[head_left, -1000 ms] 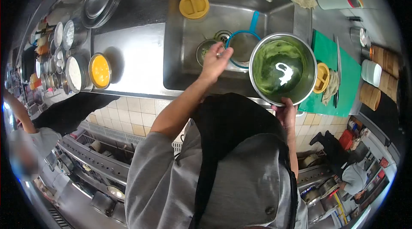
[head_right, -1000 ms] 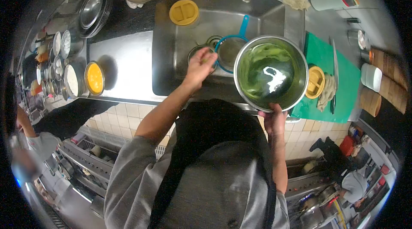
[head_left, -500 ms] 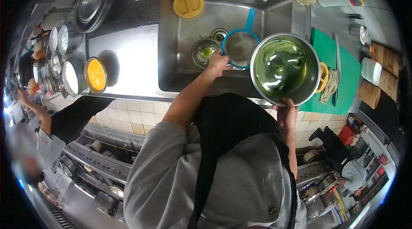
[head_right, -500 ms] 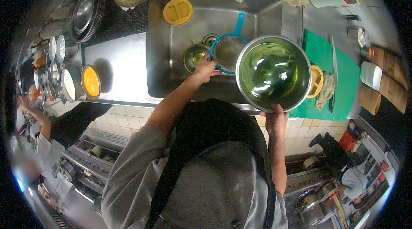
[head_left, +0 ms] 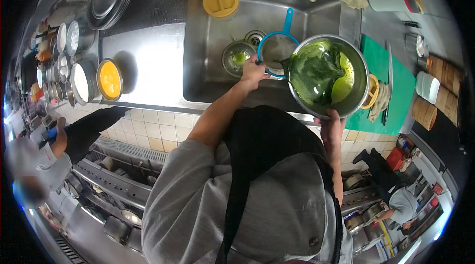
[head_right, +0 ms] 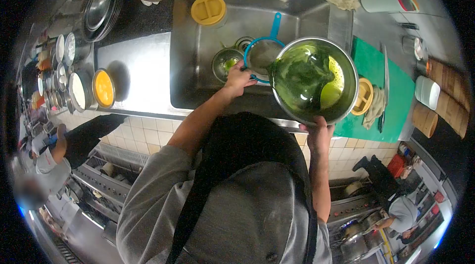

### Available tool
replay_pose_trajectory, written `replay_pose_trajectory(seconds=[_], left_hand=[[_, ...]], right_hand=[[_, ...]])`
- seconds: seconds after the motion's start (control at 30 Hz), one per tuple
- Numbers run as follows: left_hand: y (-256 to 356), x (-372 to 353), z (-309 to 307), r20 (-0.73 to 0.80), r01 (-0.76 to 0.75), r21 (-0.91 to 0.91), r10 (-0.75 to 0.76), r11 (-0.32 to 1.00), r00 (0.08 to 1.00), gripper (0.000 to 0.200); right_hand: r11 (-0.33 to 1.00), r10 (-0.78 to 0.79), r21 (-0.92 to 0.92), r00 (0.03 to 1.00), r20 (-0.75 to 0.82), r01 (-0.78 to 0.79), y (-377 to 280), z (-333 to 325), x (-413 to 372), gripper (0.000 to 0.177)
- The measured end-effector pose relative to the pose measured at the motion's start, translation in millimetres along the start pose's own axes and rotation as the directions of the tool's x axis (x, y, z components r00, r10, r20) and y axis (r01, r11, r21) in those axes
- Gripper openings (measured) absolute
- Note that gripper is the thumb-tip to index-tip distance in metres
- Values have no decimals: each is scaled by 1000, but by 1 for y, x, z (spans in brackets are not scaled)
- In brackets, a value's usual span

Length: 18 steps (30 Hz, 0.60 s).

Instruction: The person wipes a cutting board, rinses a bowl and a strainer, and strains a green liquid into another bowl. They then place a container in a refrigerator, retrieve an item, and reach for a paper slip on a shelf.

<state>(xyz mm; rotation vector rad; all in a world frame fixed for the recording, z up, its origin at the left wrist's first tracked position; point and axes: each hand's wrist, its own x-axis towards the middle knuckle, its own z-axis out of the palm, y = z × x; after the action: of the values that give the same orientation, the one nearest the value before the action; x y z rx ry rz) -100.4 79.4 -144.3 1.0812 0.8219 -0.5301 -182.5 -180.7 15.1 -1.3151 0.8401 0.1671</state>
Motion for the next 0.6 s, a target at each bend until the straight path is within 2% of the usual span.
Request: replay_pose_trajectory(seconds=[0.03,0.1,0.3,0.43,0.5,0.6], left_hand=[[2,-2,1,-1,0,-2,0,1000,1000,38],[6,-7,2,-10,19,8,-19,1000,1000,52],[-10,6,-2,3,-28,31,28,999,1000,53],[-10,8,-3,20,-12,16,12,1000,1000,51],[-11,11,-5,17,21,2,-21,1000,1000,50],[-15,14,-6,8,15,-8,-15,1000,1000,49]], right_hand=[[1000,0,-2,1000,1,0,-2,2,-2,45],[999,23,-30,999,-28,-23,-6,8,-5,44],[1000,-22,-19,996,-87,21,-3,11,-2,43],[999,-42,-8,998,-52,42,-5,9,4,44],[999,-44,-20,989,-142,42,-5,9,5,43],[999,-38,-29,996,-75,36,-10,11,3,44]])
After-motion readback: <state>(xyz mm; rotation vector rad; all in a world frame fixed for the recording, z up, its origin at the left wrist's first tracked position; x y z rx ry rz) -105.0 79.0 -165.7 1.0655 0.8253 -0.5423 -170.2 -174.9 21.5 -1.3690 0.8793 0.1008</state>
